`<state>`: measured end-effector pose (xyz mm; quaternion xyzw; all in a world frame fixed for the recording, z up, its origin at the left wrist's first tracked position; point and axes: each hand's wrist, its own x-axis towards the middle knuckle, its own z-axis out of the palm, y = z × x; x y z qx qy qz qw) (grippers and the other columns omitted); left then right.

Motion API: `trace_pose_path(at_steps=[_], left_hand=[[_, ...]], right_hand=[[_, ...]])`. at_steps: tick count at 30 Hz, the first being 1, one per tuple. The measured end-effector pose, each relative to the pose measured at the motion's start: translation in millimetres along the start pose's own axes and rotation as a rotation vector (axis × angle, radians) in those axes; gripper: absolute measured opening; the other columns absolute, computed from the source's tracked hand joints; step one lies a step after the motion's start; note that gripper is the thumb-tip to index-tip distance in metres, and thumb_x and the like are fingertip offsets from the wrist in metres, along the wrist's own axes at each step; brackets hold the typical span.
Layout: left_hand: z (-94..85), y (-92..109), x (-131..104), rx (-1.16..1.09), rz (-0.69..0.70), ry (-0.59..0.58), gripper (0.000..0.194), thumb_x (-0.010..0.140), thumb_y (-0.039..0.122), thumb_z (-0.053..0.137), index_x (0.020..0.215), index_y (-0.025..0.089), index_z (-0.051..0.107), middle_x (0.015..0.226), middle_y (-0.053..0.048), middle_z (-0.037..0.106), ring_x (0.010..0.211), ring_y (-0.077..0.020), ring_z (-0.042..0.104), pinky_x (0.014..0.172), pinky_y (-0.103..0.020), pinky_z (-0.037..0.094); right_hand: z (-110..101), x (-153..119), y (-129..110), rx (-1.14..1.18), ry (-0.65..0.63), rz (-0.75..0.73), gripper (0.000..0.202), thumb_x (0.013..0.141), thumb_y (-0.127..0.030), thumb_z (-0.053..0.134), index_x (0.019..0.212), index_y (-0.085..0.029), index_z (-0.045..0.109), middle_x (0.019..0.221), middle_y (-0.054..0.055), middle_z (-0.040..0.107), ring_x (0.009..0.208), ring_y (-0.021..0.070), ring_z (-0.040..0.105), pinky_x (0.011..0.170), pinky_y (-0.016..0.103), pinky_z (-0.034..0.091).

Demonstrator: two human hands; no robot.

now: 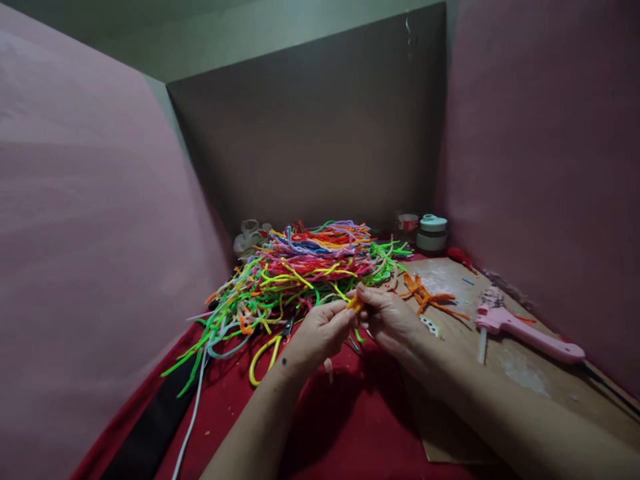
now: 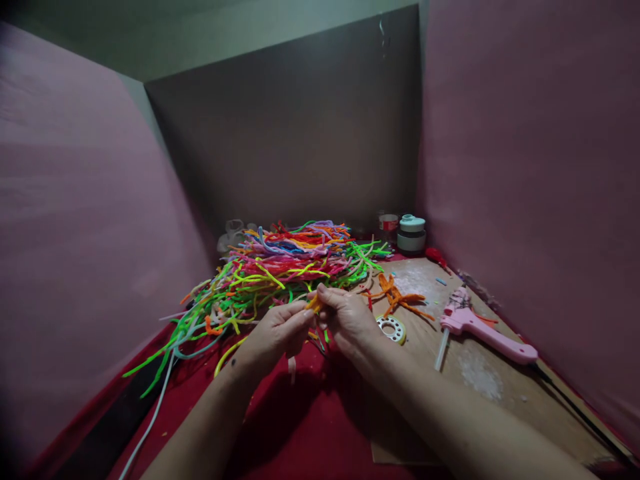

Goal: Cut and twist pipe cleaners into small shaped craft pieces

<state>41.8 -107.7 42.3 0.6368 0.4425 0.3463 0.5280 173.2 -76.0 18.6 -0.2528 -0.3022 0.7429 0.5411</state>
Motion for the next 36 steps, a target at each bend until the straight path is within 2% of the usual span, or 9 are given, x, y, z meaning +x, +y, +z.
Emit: trace_pose_path(at_steps=[3, 7, 14, 24, 28, 32, 36], left_hand=[[-2.2, -1.8, 0.3, -0.026, -0.004, 0.002, 0.027, 0.079, 0.040, 0.049, 0.067, 0.016, 0.045, 0.046, 0.009, 0.027, 0.038, -0.0040, 0.022, 0.037, -0.019, 0.017], [-2.2, -6.2, 2.6, -0.064, 0.024, 0.033, 0.024, 0.079, 0.039, 0.051, 0.071, 0.017, 0.045, 0.048, 0.009, 0.030, 0.039, -0.0037, 0.022, 0.037, -0.018, 0.017], [0.1, -11.8, 5.7, -0.154, 0.057, 0.028, 0.022, 0.081, 0.037, 0.050, 0.082, 0.015, 0.052, 0.049, 0.009, 0.029, 0.040, -0.0032, 0.021, 0.039, -0.019, 0.016], [0.9, -3.7, 3.4, -0.157, 0.032, 0.130, 0.016, 0.071, 0.030, 0.055, 0.069, 0.015, 0.052, 0.043, 0.009, 0.033, 0.036, -0.0034, 0.025, 0.038, -0.019, 0.019], [0.7, -4.8, 4.3, -0.194, 0.002, 0.120, 0.015, 0.069, 0.029, 0.056, 0.069, 0.015, 0.053, 0.042, 0.009, 0.033, 0.035, -0.0034, 0.024, 0.037, -0.019, 0.018], [-2.8, -10.2, 5.8, -0.197, 0.006, 0.059, 0.014, 0.072, 0.028, 0.056, 0.071, 0.015, 0.053, 0.044, 0.008, 0.036, 0.036, -0.0035, 0.028, 0.039, -0.018, 0.022], [-4.2, -14.2, 6.4, -0.283, 0.055, 0.047, 0.014, 0.075, 0.028, 0.054, 0.070, 0.016, 0.050, 0.044, 0.009, 0.033, 0.037, -0.0035, 0.025, 0.039, -0.018, 0.023]], right_hand=[[-1.9, 1.2, 0.2, -0.049, -0.058, -0.032, 0.026, 0.055, -0.033, 0.077, 0.064, -0.010, 0.067, 0.047, 0.000, 0.055, 0.041, 0.0061, 0.045, 0.041, 0.020, 0.029], [-3.7, 1.6, -1.1, -0.096, -0.034, -0.079, 0.027, 0.055, -0.032, 0.077, 0.066, -0.010, 0.067, 0.048, -0.001, 0.055, 0.040, 0.0054, 0.044, 0.039, 0.019, 0.029], [-1.6, 2.8, -1.6, 0.028, 0.003, 0.015, 0.027, 0.051, -0.027, 0.080, 0.066, -0.009, 0.067, 0.052, 0.000, 0.058, 0.040, 0.0049, 0.044, 0.037, 0.018, 0.032], [-3.2, 0.5, 0.1, -0.016, -0.005, -0.020, 0.024, 0.053, -0.023, 0.078, 0.070, -0.011, 0.067, 0.058, 0.001, 0.061, 0.043, 0.0065, 0.051, 0.038, 0.017, 0.035], [-6.0, 1.6, 1.3, -0.035, -0.012, -0.002, 0.022, 0.054, -0.023, 0.077, 0.070, -0.011, 0.067, 0.058, 0.001, 0.061, 0.043, 0.0070, 0.051, 0.038, 0.018, 0.036], [-6.5, 1.1, 0.5, -0.045, -0.010, -0.012, 0.021, 0.055, -0.023, 0.076, 0.070, -0.012, 0.067, 0.056, 0.000, 0.059, 0.043, 0.0074, 0.049, 0.038, 0.019, 0.035], [-3.7, -0.1, -0.5, -0.043, -0.080, -0.055, 0.020, 0.057, -0.026, 0.075, 0.070, -0.013, 0.068, 0.060, 0.001, 0.059, 0.048, 0.0078, 0.049, 0.044, 0.020, 0.035]])
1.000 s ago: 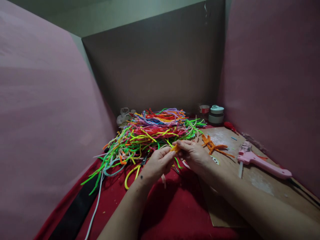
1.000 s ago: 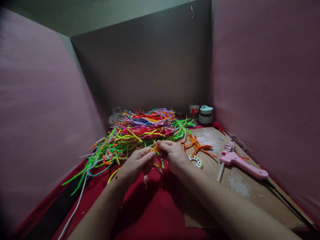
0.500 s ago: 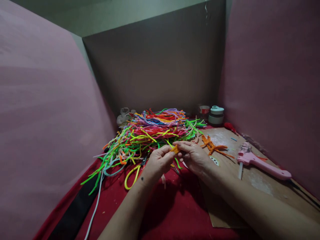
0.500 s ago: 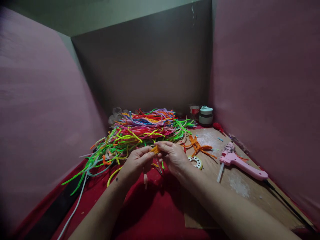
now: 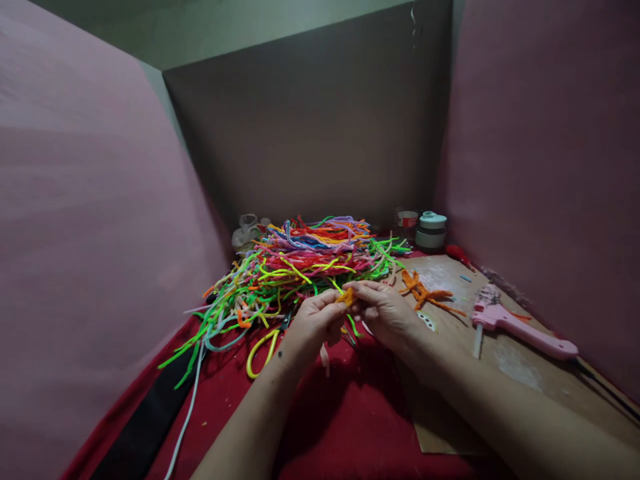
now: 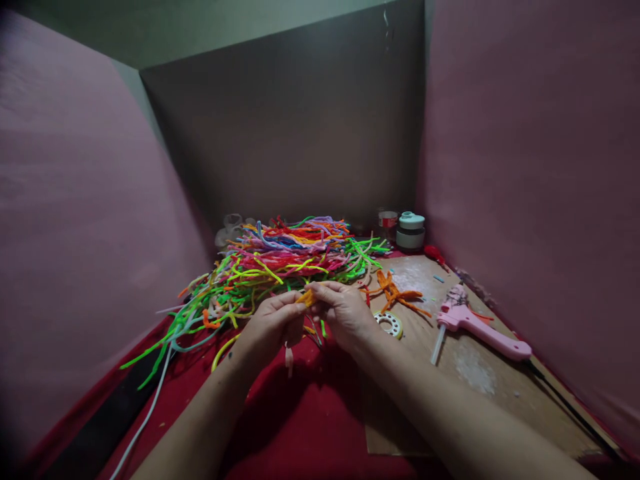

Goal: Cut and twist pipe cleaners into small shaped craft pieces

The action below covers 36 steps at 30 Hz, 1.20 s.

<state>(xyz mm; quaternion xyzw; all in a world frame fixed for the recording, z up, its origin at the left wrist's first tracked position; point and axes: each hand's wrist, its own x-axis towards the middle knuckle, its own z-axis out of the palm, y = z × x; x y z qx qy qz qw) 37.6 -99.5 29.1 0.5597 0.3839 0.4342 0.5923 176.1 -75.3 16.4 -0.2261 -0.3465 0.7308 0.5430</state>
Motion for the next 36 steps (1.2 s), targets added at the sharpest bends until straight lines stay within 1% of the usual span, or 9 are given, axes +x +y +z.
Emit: trace_pose_path(at_steps=[6, 11, 15, 18, 20, 25, 32, 34, 36], left_hand=[[3.3, 2.3, -0.9, 0.045, 0.026, 0.018, 0.021, 0.077, 0.035, 0.054, 0.069, 0.017, 0.047, 0.047, 0.008, 0.034, 0.038, -0.0041, 0.027, 0.040, -0.019, 0.025], [4.8, 3.2, -0.7, 0.209, 0.066, 0.035, 0.028, 0.077, 0.042, 0.053, 0.069, 0.016, 0.048, 0.049, 0.007, 0.037, 0.040, -0.0049, 0.030, 0.041, -0.020, 0.025], [4.7, 3.6, 0.2, 0.295, 0.072, 0.052, 0.033, 0.081, 0.045, 0.047, 0.066, 0.015, 0.047, 0.048, 0.006, 0.041, 0.040, -0.0056, 0.035, 0.042, -0.020, 0.027], [5.5, 5.9, 0.0, 0.281, 0.056, 0.068, 0.030, 0.081, 0.042, 0.046, 0.074, 0.014, 0.051, 0.053, 0.004, 0.048, 0.044, -0.0075, 0.042, 0.046, -0.020, 0.033], [6.3, 7.7, -0.6, 0.277, 0.061, 0.088, 0.026, 0.080, 0.040, 0.048, 0.078, 0.014, 0.052, 0.055, 0.004, 0.050, 0.046, -0.0081, 0.044, 0.048, -0.021, 0.034], [7.9, 9.5, -2.1, 0.314, 0.095, 0.112, 0.021, 0.078, 0.035, 0.053, 0.072, 0.015, 0.051, 0.056, 0.004, 0.051, 0.050, -0.0079, 0.046, 0.050, -0.020, 0.035], [5.6, 10.5, -2.0, 0.308, 0.088, 0.108, 0.017, 0.074, 0.030, 0.055, 0.069, 0.013, 0.053, 0.055, 0.004, 0.051, 0.048, -0.0068, 0.044, 0.049, -0.019, 0.036], [1.4, 11.7, -2.1, 0.272, 0.069, 0.117, 0.019, 0.074, 0.032, 0.056, 0.075, 0.013, 0.056, 0.058, 0.003, 0.052, 0.049, -0.0072, 0.046, 0.049, -0.019, 0.037], [-4.0, 12.8, -2.6, 0.178, 0.041, 0.144, 0.024, 0.076, 0.035, 0.055, 0.087, 0.014, 0.058, 0.063, 0.002, 0.054, 0.051, -0.0084, 0.049, 0.049, -0.019, 0.039]], right_hand=[[2.5, 0.5, 3.7, -0.049, -0.058, -0.027, 0.018, 0.060, -0.027, 0.075, 0.066, -0.012, 0.066, 0.063, 0.001, 0.057, 0.054, 0.0062, 0.044, 0.050, 0.021, 0.032], [-0.4, 1.3, 4.7, -0.144, -0.011, -0.080, 0.019, 0.062, -0.029, 0.073, 0.066, -0.012, 0.065, 0.061, -0.001, 0.054, 0.052, 0.0062, 0.042, 0.050, 0.022, 0.030], [-2.7, 2.4, 2.1, -0.152, 0.000, -0.069, 0.021, 0.061, -0.030, 0.073, 0.068, -0.012, 0.065, 0.055, -0.002, 0.052, 0.047, 0.0054, 0.039, 0.047, 0.022, 0.028], [-2.8, 2.9, 1.5, -0.136, 0.010, -0.049, 0.022, 0.059, -0.030, 0.074, 0.068, -0.012, 0.065, 0.055, -0.002, 0.053, 0.046, 0.0049, 0.039, 0.045, 0.022, 0.027], [-2.2, 2.7, 1.8, -0.124, 0.018, -0.049, 0.022, 0.059, -0.029, 0.074, 0.069, -0.011, 0.065, 0.056, -0.002, 0.053, 0.046, 0.0048, 0.039, 0.045, 0.021, 0.027], [-0.2, 0.8, 3.0, -0.117, 0.023, -0.047, 0.022, 0.058, -0.028, 0.075, 0.068, -0.011, 0.065, 0.056, -0.002, 0.052, 0.047, 0.0052, 0.041, 0.045, 0.021, 0.027], [0.9, 0.1, 3.2, -0.098, 0.013, -0.015, 0.022, 0.057, -0.027, 0.076, 0.067, -0.011, 0.066, 0.055, -0.002, 0.052, 0.046, 0.0043, 0.040, 0.044, 0.020, 0.027], [0.7, 0.5, 2.1, -0.102, 0.013, -0.014, 0.021, 0.057, -0.026, 0.075, 0.067, -0.011, 0.066, 0.055, -0.002, 0.053, 0.045, 0.0044, 0.041, 0.043, 0.020, 0.027], [-0.2, 1.4, 0.9, -0.095, 0.014, -0.015, 0.018, 0.058, -0.025, 0.074, 0.066, -0.011, 0.065, 0.055, -0.001, 0.054, 0.044, 0.0048, 0.041, 0.042, 0.020, 0.028]])
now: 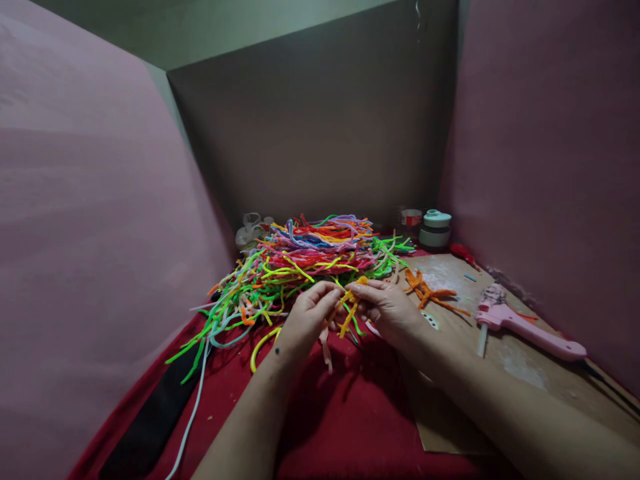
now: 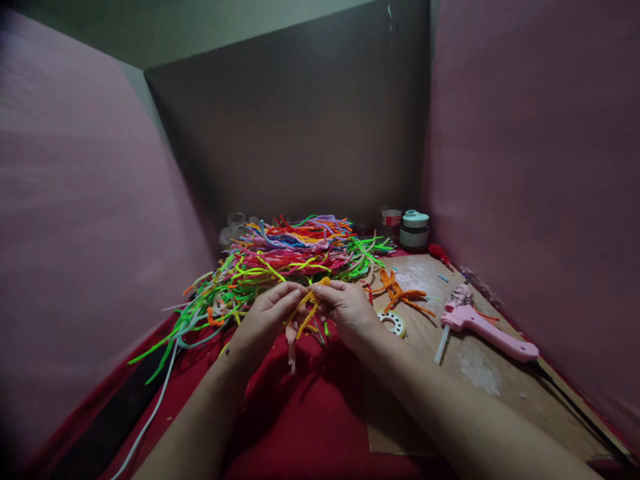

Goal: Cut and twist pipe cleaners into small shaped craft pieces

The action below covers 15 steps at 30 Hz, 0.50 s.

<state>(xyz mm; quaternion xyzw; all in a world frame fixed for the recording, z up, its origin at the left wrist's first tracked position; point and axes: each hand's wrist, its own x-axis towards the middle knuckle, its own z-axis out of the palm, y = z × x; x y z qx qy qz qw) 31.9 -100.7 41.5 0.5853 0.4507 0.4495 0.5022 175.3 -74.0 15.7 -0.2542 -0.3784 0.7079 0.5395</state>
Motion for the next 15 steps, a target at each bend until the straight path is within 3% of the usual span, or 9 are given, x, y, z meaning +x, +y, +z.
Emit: trace_pose_path(at_steps=[3, 7, 15], left_hand=[[-7.5, -0.3, -0.3, -0.094, 0.020, 0.022, 0.026, 0.074, 0.031, 0.058, 0.096, 0.016, 0.060, 0.072, -0.001, 0.060, 0.060, -0.0108, 0.055, 0.055, -0.021, 0.044], [-10.9, -0.1, -2.9, -0.002, 0.123, -0.054, 0.016, 0.071, 0.022, 0.062, 0.084, 0.015, 0.067, 0.079, -0.004, 0.064, 0.074, -0.0147, 0.058, 0.068, -0.024, 0.046], [-6.6, 5.7, -9.2, 0.147, 0.310, -0.024, 0.013, 0.072, 0.022, 0.064, 0.081, 0.020, 0.072, 0.084, -0.004, 0.054, 0.077, -0.0138, 0.053, 0.066, -0.023, 0.045]], right_hand=[[-2.1, 2.2, -1.0, 0.061, 0.011, 0.025, 0.015, 0.058, -0.022, 0.073, 0.063, -0.012, 0.064, 0.053, -0.002, 0.052, 0.043, 0.0052, 0.040, 0.040, 0.020, 0.027], [-4.1, 4.8, -2.1, 0.138, 0.077, 0.116, 0.012, 0.055, -0.016, 0.071, 0.064, -0.011, 0.065, 0.050, -0.002, 0.052, 0.043, 0.0052, 0.041, 0.039, 0.019, 0.026], [-0.6, 1.9, -1.6, 0.137, 0.059, 0.186, 0.012, 0.054, -0.015, 0.071, 0.063, -0.011, 0.064, 0.050, -0.002, 0.052, 0.041, 0.0039, 0.040, 0.037, 0.018, 0.025]])
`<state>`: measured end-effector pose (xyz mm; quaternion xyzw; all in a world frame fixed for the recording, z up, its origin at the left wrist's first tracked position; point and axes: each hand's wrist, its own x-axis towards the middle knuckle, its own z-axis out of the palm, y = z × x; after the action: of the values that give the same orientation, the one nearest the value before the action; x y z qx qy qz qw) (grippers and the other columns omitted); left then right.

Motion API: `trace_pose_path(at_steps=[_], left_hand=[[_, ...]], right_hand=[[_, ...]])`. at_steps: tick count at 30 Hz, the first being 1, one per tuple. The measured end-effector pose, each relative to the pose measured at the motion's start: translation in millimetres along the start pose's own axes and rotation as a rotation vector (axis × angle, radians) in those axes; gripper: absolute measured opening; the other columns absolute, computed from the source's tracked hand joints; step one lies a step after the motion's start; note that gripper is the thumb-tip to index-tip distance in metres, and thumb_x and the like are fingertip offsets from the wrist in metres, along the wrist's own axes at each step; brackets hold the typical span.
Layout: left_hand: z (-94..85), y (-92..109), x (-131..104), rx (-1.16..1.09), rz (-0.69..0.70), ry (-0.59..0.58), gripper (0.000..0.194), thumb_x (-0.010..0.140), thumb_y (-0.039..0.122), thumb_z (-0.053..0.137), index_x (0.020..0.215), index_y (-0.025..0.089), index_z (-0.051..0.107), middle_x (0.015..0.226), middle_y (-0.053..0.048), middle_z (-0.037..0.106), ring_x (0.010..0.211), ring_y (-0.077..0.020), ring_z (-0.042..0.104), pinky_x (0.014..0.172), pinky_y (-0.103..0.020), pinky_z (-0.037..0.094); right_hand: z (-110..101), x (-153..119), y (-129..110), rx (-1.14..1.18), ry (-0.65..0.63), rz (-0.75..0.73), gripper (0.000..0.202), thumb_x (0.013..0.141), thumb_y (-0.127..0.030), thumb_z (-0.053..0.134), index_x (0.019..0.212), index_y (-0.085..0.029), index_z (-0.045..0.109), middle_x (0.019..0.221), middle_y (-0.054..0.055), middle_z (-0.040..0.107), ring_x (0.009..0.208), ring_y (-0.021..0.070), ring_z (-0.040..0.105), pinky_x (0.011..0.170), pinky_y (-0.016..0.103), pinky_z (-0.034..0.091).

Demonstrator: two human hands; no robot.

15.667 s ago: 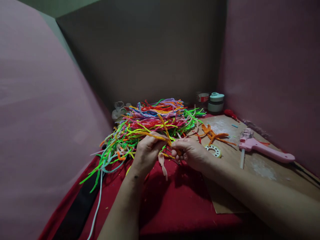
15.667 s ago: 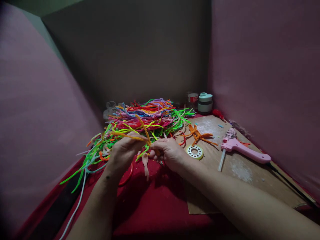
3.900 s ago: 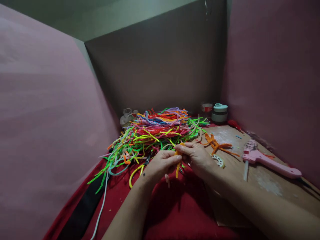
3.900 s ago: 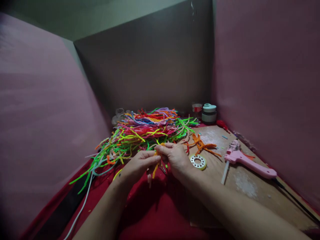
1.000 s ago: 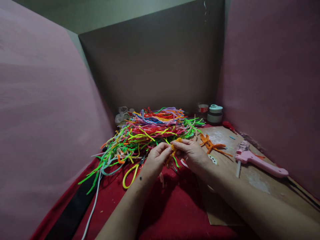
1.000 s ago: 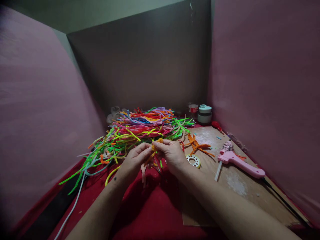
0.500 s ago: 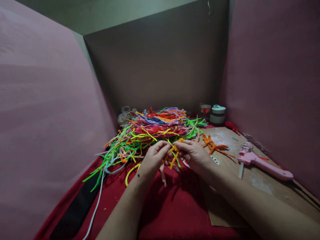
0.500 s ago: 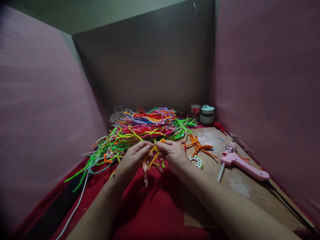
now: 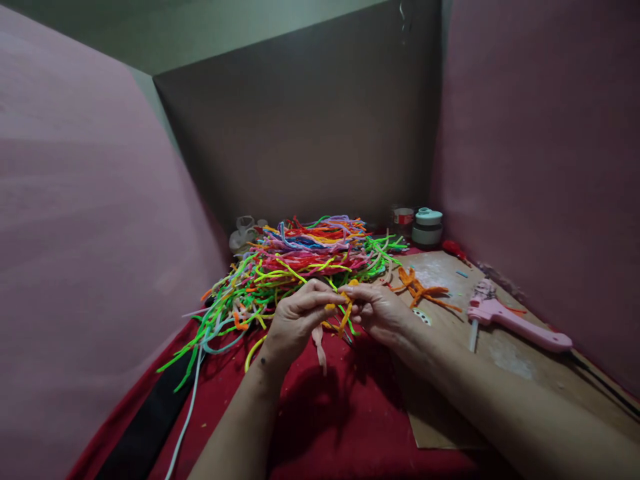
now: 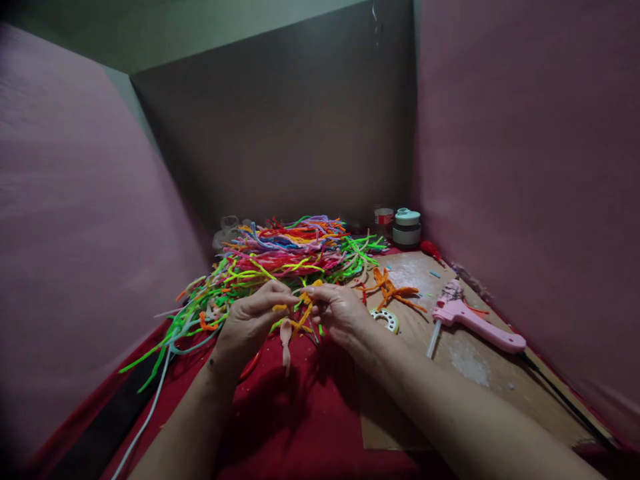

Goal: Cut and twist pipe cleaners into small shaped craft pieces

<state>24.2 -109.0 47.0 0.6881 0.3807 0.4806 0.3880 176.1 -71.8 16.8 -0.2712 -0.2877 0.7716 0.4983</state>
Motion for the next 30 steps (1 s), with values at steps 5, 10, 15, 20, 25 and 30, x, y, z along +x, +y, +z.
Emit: trace_pose_path(at_steps=[5, 10, 15, 20, 25, 30], left_hand=[[3.2, 3.7, -1.1, -0.065, 0.077, 0.003, 0.011, 0.076, 0.021, 0.061, 0.076, 0.020, 0.072, 0.091, -0.006, 0.057, 0.090, -0.0171, 0.053, 0.075, -0.025, 0.044], [-0.3, 4.9, -3.1, 0.026, 0.039, 0.019, 0.010, 0.076, 0.021, 0.061, 0.082, 0.020, 0.069, 0.079, -0.002, 0.061, 0.074, -0.0132, 0.054, 0.069, -0.023, 0.043], [-5.6, 9.5, -3.0, 0.353, 0.129, -0.084, 0.010, 0.079, 0.022, 0.056, 0.078, 0.017, 0.065, 0.074, -0.002, 0.057, 0.070, -0.0124, 0.051, 0.066, -0.023, 0.040], [-4.5, 9.7, -3.5, 0.710, 0.281, -0.134, 0.012, 0.080, 0.013, 0.048, 0.074, 0.017, 0.058, 0.074, -0.002, 0.052, 0.073, -0.0126, 0.048, 0.067, -0.025, 0.038], [-3.3, 8.2, -4.4, 0.884, 0.307, -0.145, 0.012, 0.081, 0.014, 0.046, 0.072, 0.017, 0.054, 0.073, -0.001, 0.050, 0.072, -0.0133, 0.045, 0.066, -0.026, 0.037], [-2.9, 5.9, -3.6, 0.984, 0.321, -0.177, 0.015, 0.085, 0.020, 0.044, 0.072, 0.018, 0.052, 0.074, -0.002, 0.049, 0.073, -0.0138, 0.045, 0.065, -0.026, 0.036]], right_hand=[[0.4, -3.0, 4.6, -0.124, -0.106, -0.055, 0.015, 0.056, -0.023, 0.073, 0.060, -0.011, 0.063, 0.047, -0.004, 0.049, 0.038, 0.0039, 0.039, 0.039, 0.019, 0.030], [-0.7, -4.0, 7.2, -0.196, -0.186, -0.047, 0.014, 0.061, -0.023, 0.069, 0.066, -0.012, 0.065, 0.052, -0.002, 0.054, 0.041, 0.0050, 0.044, 0.041, 0.019, 0.032], [-1.0, -2.5, 7.5, -0.274, -0.183, -0.082, 0.012, 0.062, -0.023, 0.066, 0.062, -0.012, 0.062, 0.049, -0.003, 0.051, 0.038, 0.0047, 0.041, 0.039, 0.019, 0.030], [-2.4, -1.4, 7.3, -0.343, -0.165, -0.101, 0.014, 0.063, -0.021, 0.063, 0.054, -0.014, 0.055, 0.042, -0.006, 0.042, 0.037, 0.0052, 0.036, 0.038, 0.021, 0.028], [-2.2, -3.3, 6.8, -0.477, -0.138, -0.157, 0.013, 0.065, -0.020, 0.058, 0.054, -0.014, 0.055, 0.042, -0.005, 0.044, 0.038, 0.0060, 0.036, 0.040, 0.022, 0.026], [2.4, -9.1, 4.0, -0.590, -0.084, -0.180, 0.016, 0.064, -0.019, 0.055, 0.049, -0.014, 0.052, 0.041, -0.006, 0.042, 0.038, 0.0053, 0.033, 0.041, 0.023, 0.022]])
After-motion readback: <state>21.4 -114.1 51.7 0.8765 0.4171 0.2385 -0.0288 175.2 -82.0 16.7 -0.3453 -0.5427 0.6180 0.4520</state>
